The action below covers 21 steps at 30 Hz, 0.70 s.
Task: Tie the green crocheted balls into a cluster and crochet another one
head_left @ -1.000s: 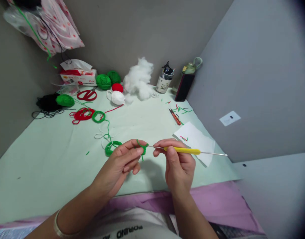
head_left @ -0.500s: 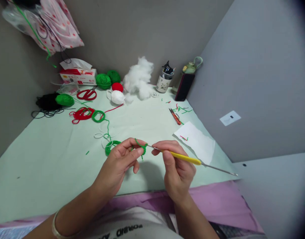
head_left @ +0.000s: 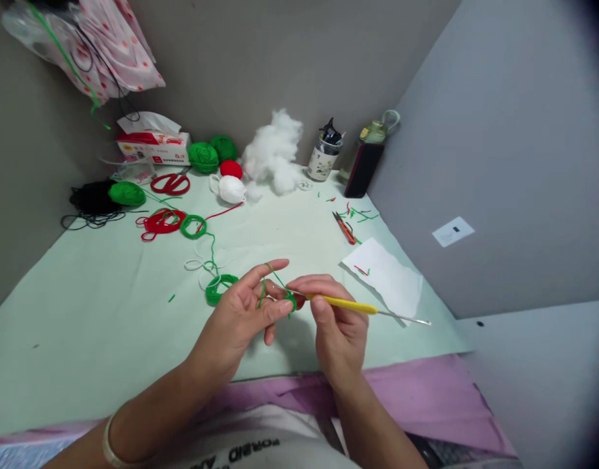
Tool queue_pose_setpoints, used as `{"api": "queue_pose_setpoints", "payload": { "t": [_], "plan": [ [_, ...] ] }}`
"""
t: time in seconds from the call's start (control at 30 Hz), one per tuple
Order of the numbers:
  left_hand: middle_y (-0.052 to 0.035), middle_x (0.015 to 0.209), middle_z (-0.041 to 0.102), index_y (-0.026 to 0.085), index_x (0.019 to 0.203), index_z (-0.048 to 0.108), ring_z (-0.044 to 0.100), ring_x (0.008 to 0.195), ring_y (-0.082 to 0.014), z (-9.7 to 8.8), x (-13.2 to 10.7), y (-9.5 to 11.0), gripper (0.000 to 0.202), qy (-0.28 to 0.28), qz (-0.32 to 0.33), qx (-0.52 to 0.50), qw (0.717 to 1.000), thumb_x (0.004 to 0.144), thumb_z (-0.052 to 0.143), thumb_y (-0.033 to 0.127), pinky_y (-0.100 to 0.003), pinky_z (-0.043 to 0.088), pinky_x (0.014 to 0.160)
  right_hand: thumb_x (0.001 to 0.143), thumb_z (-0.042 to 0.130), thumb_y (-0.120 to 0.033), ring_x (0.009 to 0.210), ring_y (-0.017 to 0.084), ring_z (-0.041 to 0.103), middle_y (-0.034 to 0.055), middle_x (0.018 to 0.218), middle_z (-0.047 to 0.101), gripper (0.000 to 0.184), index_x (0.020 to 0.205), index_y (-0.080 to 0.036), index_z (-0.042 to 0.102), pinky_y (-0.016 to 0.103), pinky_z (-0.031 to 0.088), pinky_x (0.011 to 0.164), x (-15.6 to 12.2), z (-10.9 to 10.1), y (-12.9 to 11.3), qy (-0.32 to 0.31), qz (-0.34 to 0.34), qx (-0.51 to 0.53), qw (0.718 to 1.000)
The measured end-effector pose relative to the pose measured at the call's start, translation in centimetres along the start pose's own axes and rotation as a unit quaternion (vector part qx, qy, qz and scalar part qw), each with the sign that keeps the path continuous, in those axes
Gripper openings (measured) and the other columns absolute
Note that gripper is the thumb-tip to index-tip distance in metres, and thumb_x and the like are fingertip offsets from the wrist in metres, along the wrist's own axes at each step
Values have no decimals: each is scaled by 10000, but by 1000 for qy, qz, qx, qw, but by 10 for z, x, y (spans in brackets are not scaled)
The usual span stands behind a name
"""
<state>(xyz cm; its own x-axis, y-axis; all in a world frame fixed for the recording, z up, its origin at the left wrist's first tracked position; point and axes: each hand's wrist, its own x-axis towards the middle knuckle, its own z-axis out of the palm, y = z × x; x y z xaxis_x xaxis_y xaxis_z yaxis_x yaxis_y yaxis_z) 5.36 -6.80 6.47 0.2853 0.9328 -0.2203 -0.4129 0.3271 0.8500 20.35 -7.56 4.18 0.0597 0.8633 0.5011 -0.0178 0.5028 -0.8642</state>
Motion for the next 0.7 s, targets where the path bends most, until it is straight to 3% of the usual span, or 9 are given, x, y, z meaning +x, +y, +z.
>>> {"api": "queue_pose_setpoints", "payload": {
  "t": [0.13, 0.37, 0.5, 0.7],
  "plan": [
    [29, 834, 612, 237, 1316, 680, 532, 602, -84, -4, 1, -4, 569, 8, 25, 24, 999, 779, 867, 265, -172, 431, 454, 1026, 596, -289, 788, 162, 678, 60, 960, 755, 187, 1005, -236, 775, 308, 570, 683, 2, -2, 4, 12, 56, 85, 995],
    [32, 859, 660, 270, 1194, 753, 487, 531, -51, -9, -1, -6, 374, 40, 61, 74, 995, 830, 834, 296, -190, 435, 494, 1007, 625, -360, 640, 127, 659, 41, 865, 753, 210, 901, -201, 711, 278, 563, 623, 7, -4, 4, 33, 113, 162, 980],
    [37, 832, 646, 266, 1146, 773, 447, 524, -52, -8, -2, -5, 363, 53, 64, 76, 994, 796, 858, 309, -188, 448, 489, 1043, 568, -309, 687, 128, 682, 42, 903, 755, 206, 941, -201, 710, 286, 567, 676, 5, -9, 3, -6, 102, 169, 980],
    [44, 833, 634, 284, 1134, 776, 421, 510, -47, -7, -3, -5, 334, 65, 76, 106, 989, 807, 844, 290, -190, 468, 503, 1065, 511, -243, 748, 140, 684, 40, 969, 734, 213, 1011, -226, 716, 317, 566, 721, 0, -11, -3, -13, 33, 64, 997]
  ]
}}
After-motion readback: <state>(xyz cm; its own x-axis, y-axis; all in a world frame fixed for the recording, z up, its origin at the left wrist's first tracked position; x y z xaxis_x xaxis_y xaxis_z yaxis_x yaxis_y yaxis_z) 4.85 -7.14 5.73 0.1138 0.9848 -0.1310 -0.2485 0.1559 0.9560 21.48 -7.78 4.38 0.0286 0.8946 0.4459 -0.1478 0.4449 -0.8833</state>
